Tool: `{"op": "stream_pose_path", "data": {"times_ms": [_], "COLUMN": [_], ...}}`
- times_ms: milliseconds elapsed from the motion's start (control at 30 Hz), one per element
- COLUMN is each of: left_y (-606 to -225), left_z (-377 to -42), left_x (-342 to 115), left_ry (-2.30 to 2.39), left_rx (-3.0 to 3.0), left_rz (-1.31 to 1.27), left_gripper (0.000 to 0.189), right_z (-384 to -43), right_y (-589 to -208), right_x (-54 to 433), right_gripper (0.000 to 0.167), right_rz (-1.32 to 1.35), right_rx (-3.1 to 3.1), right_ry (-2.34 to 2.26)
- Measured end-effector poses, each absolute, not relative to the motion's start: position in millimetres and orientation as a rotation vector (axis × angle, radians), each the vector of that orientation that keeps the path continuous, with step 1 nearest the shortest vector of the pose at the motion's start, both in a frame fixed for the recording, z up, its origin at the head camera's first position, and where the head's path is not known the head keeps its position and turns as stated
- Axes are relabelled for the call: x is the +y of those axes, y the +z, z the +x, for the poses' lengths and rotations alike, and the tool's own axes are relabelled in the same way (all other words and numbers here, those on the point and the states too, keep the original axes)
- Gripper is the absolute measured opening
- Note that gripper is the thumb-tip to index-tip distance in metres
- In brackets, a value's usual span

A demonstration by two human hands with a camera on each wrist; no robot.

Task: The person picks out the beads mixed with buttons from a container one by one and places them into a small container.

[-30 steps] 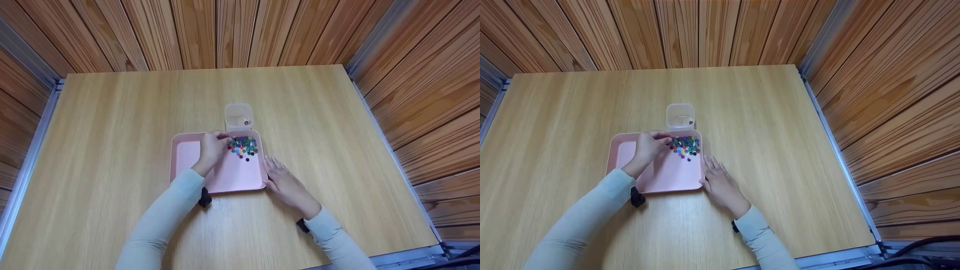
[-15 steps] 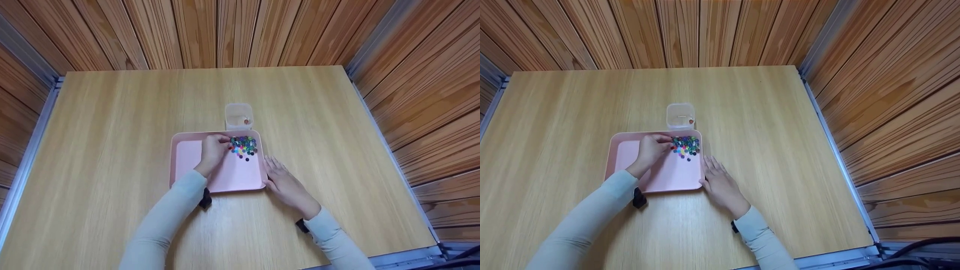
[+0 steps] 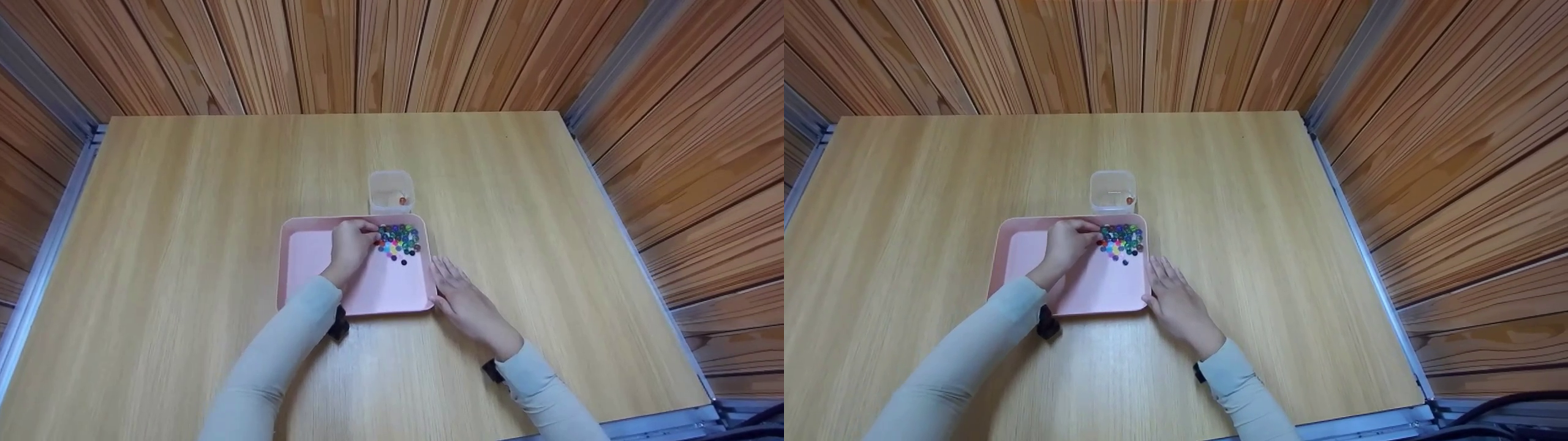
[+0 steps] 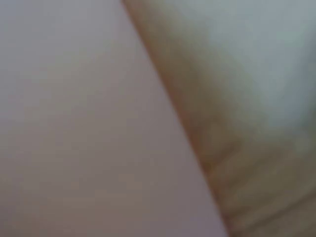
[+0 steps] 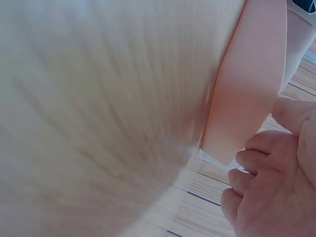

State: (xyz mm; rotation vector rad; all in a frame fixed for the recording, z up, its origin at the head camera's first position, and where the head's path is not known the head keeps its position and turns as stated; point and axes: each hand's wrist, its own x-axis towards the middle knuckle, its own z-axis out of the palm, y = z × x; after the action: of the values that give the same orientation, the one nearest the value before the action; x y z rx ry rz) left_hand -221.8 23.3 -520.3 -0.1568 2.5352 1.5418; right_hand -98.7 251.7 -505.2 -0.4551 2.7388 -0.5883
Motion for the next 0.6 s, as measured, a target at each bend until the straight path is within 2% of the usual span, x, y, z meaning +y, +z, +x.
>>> {"op": "stream_pose_path", "data": {"times_ms": [300,600], "left_y": [-503,-470], "left_z": [-226,-235], "left_x": [3,-1], "left_ry": [2.147,2.251], "left_rx": [1.664,1.504], "left_rz": [-0.600,-0.595], "left_gripper": [0.026,0.027], "right_z": [-98,-98], "right_y": [-504,-507], "right_x": [252,252], "right_gripper": [0.062,0.062], "right_rz": [-0.424,-0.480], "right_rx": [2.725,2.746], "right_ry": [-0.588,-0.604]}}
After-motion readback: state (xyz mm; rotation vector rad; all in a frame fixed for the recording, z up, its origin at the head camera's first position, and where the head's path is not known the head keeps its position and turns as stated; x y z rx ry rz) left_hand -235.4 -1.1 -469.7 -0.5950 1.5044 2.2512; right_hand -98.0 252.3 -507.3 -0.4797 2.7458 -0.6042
